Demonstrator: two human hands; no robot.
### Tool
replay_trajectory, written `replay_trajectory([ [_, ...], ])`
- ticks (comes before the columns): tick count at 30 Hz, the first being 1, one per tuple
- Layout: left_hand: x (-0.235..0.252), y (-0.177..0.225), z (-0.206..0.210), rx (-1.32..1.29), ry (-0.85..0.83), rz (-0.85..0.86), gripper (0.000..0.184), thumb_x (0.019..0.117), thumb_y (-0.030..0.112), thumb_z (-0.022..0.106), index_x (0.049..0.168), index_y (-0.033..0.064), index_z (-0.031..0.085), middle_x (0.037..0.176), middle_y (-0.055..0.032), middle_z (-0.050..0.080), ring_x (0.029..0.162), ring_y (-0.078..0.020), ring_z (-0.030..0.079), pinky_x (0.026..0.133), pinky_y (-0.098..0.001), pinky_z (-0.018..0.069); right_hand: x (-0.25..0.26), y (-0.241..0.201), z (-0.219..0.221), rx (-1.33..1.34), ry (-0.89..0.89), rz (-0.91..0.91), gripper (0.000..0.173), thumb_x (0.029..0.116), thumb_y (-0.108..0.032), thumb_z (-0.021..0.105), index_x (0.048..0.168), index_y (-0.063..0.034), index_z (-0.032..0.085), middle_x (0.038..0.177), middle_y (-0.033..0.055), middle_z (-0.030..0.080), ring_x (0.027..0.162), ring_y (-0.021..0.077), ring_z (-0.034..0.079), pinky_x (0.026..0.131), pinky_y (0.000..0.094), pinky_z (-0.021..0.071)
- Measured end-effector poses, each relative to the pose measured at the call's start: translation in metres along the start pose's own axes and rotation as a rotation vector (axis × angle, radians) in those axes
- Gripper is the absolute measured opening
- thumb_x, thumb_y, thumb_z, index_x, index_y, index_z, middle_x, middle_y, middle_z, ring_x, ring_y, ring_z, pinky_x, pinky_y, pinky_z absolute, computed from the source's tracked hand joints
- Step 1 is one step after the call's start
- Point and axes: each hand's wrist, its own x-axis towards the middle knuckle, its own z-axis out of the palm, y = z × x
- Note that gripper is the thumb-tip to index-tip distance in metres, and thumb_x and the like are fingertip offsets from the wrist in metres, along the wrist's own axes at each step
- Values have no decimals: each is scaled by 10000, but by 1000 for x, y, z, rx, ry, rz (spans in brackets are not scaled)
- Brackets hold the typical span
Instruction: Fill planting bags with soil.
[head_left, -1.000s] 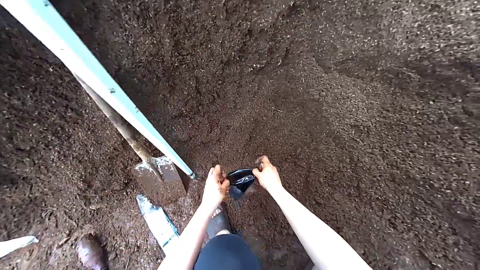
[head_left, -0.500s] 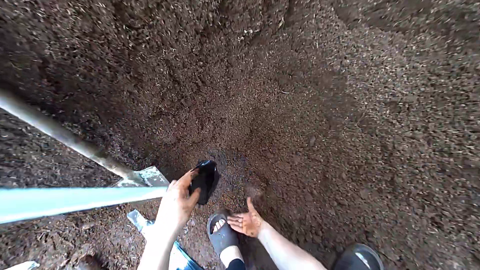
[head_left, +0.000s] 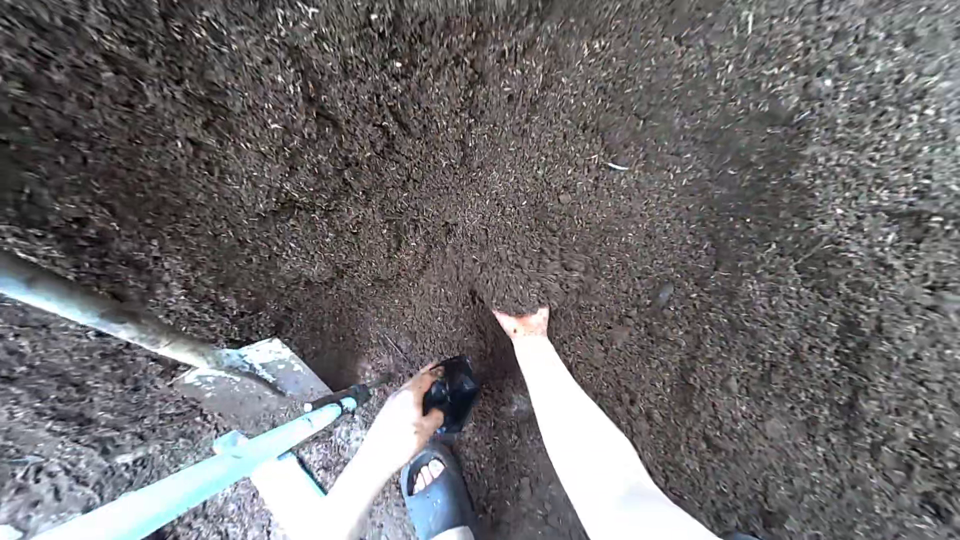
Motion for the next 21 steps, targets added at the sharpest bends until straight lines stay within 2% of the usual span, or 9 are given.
replay_trajectory([
  [3, 40, 15, 12, -52, -40, 9, 595, 933, 137, 629, 1510, 66, 500, 1600, -128, 448, 1446, -263, 476, 1195, -499, 380, -8, -25, 3, -167, -66, 86, 857, 954, -796, 54, 1416, -184, 437, 1281, 114, 616, 1170, 282, 612, 913, 557, 542],
  [6, 65, 36, 19, -73, -40, -21, 567, 949, 156, 640, 1491, 53, 507, 1479, -197, 553, 1367, -337, 543, 1143, -562, 413, -45, -43, 14, -301, -122, 147, 776, 983, -765, 112, 1271, -189, 544, 1084, 80, 693, 1004, 243, 682, 808, 491, 591],
  [8, 71, 46, 21, -126, 5, -33, 529, 941, 174, 659, 1437, 34, 538, 1348, -235, 623, 1264, -368, 605, 1078, -589, 458, -74, -49, 26, -391, -135, 211, 730, 992, -757, 205, 1258, -190, 580, 1074, 78, 712, 994, 234, 703, 811, 471, 605],
  [10, 70, 55, 17, -174, 51, -21, 556, 919, 159, 679, 1437, 29, 526, 1309, -239, 635, 1214, -369, 629, 1042, -588, 482, -95, -51, 36, -608, -167, 217, 691, 1040, -675, 218, 1343, -153, 555, 1150, 109, 698, 1043, 241, 687, 867, 465, 590],
  [12, 66, 61, 14, -173, 55, 19, 660, 892, 128, 700, 1505, 46, 472, 1385, -214, 608, 1263, -341, 612, 1070, -568, 478, -112, -48, 45, -980, -182, 59, 502, 1123, -429, 292, 1425, -86, 502, 1212, 123, 675, 1061, 201, 679, 897, 399, 586],
  [14, 57, 68, 16, -132, 72, 43, 648, 859, 63, 725, 1458, 8, 485, 1411, -228, 577, 1300, -355, 578, 1090, -574, 453, -126, -46, 58, -1317, -226, -88, 404, 1103, -241, 458, 1447, -31, 493, 1389, 121, 589, 1240, 150, 586, 1044, 348, 500],
  [16, 47, 73, 14, -126, 87, 56, 753, 886, 52, 737, 1556, 5, 397, 1617, -176, 403, 1472, -293, 436, 1214, -496, 349, -134, -52, 77, -1583, -306, -104, 387, 1083, -252, 507, 1425, -75, 551, 1481, 101, 542, 1347, 170, 515, 1080, 396, 458],
  [19, 41, 73, 11, -134, 138, 126, 695, 895, 75, 728, 1535, 44, 456, 1675, -73, 334, 1491, -216, 415, 1220, -446, 353, -143, -72, 79, -1694, -252, -184, 403, 1084, -305, 489, 1415, -88, 565, 1413, 121, 596, 1237, 230, 627, 975, 448, 567],
  [21, 44, 67, 8, -118, 141, 131, 691, 896, 76, 723, 1536, 71, 466, 1681, -49, 325, 1486, -206, 423, 1212, -449, 367, -152, -87, 40, -1617, -100, -146, 451, 1104, -338, 426, 1404, -23, 543, 1299, 146, 657, 1100, 239, 698, 889, 427, 611],
])
